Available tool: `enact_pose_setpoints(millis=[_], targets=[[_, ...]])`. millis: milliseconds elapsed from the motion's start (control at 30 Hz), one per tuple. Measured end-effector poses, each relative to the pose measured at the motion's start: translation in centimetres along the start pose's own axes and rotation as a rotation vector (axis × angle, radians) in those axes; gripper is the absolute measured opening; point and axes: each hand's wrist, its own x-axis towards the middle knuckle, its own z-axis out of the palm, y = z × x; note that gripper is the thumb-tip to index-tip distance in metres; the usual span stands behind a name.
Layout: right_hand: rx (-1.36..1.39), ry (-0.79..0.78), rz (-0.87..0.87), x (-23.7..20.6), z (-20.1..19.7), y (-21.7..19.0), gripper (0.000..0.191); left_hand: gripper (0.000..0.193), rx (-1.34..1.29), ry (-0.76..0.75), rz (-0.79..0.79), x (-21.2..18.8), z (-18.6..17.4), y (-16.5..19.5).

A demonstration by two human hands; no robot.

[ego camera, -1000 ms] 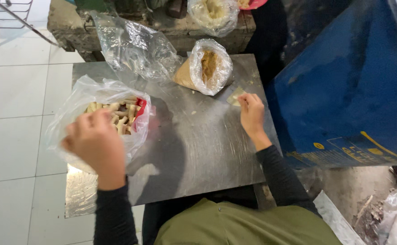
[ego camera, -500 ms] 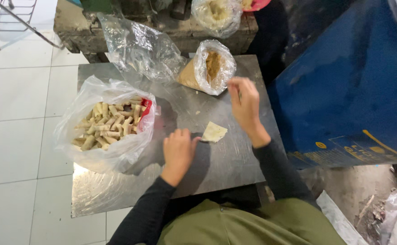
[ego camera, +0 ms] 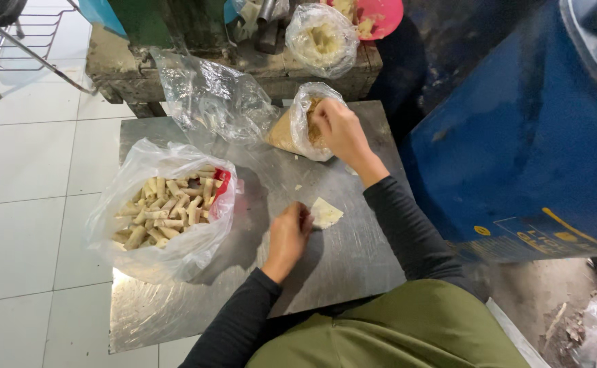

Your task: The person flattens pieces of dough by hand on a metal table, dusts them with flour from a cone-shaped bag, and folds or wraps the flattened dough pieces, placing finished pieces into a plastic bag. They then move to a roller machine, feed dough through it, collect the flattened pieces, and bag them.

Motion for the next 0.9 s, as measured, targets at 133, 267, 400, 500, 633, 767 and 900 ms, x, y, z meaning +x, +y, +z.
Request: enact_pose_setpoints(millis=[133,267,400,500,633,767,900], targets=[[0.051,0.168,0.034,1.4,1.5,2.0,0.010,0.018,-0.053,0.018,-0.008,1.8,-1.5,0.3],[0.192,0.254,0.230,0.8,3.2,4.7,0.008,0.016,-0.048,0.026,-0.041,2.9,-1.8,-0.2],[0.547,0.355,0.483,0.0,4.2,8.1,0.012,0.014,-0.057,0.031,-0.037,3.2,-1.4,-0.9],[0.733,0.428,0.581,-0.3,4.1,9.9,0.013,0.014,-0.082,0.027,-0.020,3.1,-1.1,-1.2],[0.992,0.451,0.717,-1.2,1.9,10.3,0.013,0.013,-0.065,0.013,-0.048,2.6,-0.9,-1.3],[1.100,0.392,0.731,-5.1,-1.7,9.0,0.015,0.016,-0.103,-0.010,-0.100,2.2,-0.5,-1.7],[1.059,0.334,0.738,-12.1,-2.2,6.6,0.016,0.019,-0.125,-0.022,-0.118,1.6,0.0,-2.4]])
